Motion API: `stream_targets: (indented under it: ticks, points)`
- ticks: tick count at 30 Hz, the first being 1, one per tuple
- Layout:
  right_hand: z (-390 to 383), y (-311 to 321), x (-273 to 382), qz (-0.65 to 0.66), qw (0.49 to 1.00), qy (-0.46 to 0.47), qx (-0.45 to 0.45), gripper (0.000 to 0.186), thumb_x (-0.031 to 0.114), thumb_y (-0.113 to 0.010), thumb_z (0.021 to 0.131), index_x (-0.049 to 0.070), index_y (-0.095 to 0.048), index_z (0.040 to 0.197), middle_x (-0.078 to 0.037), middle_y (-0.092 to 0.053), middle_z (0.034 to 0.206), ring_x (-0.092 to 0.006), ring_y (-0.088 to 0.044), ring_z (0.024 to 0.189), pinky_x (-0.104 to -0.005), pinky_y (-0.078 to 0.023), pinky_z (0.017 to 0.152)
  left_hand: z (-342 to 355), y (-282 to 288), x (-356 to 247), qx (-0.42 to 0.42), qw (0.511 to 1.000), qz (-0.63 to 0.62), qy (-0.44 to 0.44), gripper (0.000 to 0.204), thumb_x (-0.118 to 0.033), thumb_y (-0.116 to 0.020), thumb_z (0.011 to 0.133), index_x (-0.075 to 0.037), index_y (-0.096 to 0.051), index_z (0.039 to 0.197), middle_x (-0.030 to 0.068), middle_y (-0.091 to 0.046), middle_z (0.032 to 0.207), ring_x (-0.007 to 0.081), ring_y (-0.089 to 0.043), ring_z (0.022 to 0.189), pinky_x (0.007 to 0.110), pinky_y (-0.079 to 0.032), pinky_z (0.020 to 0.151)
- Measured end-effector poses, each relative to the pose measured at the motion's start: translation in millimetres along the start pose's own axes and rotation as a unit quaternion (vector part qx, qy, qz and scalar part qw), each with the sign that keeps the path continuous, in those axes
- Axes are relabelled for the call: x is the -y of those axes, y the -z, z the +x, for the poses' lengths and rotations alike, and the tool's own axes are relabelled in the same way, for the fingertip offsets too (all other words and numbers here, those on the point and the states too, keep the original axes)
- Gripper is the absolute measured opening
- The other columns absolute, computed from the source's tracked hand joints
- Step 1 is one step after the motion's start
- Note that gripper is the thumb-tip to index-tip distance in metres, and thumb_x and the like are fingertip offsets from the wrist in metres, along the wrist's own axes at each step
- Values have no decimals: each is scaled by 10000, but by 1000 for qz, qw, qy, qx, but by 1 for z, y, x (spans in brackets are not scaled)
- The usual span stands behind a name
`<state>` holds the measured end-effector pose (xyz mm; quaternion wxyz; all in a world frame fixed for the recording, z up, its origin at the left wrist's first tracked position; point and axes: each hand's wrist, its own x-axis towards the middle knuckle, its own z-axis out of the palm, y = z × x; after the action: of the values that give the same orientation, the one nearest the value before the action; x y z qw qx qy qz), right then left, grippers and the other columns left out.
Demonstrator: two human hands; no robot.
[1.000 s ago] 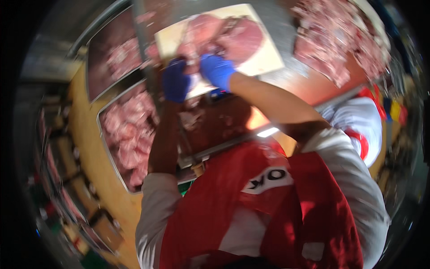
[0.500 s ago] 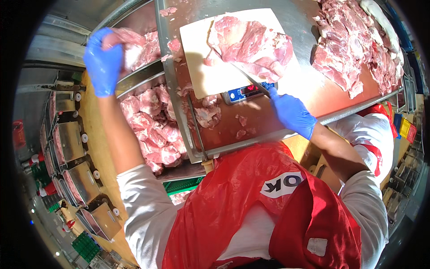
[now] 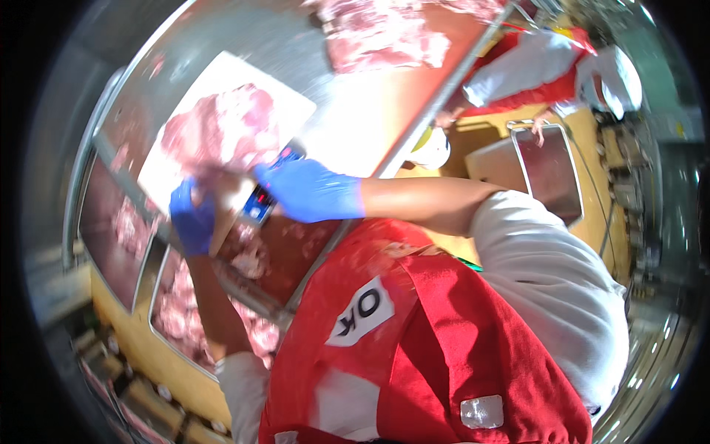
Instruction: The person cuts large pieces of raw meat into smaller portions using a knife on a cutting board. They weigh the portions on a digital scale and place them into metal trays and green crates.
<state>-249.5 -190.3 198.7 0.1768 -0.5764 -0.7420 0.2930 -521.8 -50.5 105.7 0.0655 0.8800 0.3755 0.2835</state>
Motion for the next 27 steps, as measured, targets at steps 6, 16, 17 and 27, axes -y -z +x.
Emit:
stream_targets:
  ticks: [6, 16, 17, 27]
  points:
    - [146, -89, -17, -48, 998, 20, -47, 215, 183, -792, 562, 66, -744, 736, -157, -687, 678, -302, -694, 634, -466, -523, 513, -33, -23, -3, -130, 988, -73, 33, 142, -114, -644, 856, -15, -595, 946, 134, -642, 929, 318, -626, 862, 415, -512, 781]
    - [71, -43, -37, 177, 972, 58, -143, 250, 167, -584, 913, 10, -614, 1106, -195, -684, 964, -328, -690, 860, -425, -547, 713, -24, 134, 241, -154, 783, -444, 407, 392, -224, -610, 994, -46, -563, 1340, 107, -615, 1233, 216, -570, 1143, 372, -511, 933]
    - [55, -23, -37, 109, 982, 44, -147, 218, 157, -549, 947, 38, -601, 1123, -206, -668, 966, -331, -680, 876, -434, -538, 727, -4, 161, 243, -157, 772, -414, 456, 467, -247, -595, 1008, -43, -519, 1421, 154, -604, 1317, 252, -561, 1234, 408, -517, 971]
    - [54, 6, -116, 688, 695, -169, -120, 128, 240, -573, 1022, 114, -591, 1033, -18, -635, 883, -147, -614, 794, -343, -560, 750, 124, 2, 94, 65, 873, -361, 320, 626, -487, -613, 961, -83, -501, 1426, 94, -528, 1417, 227, -540, 1237, 365, -482, 996]
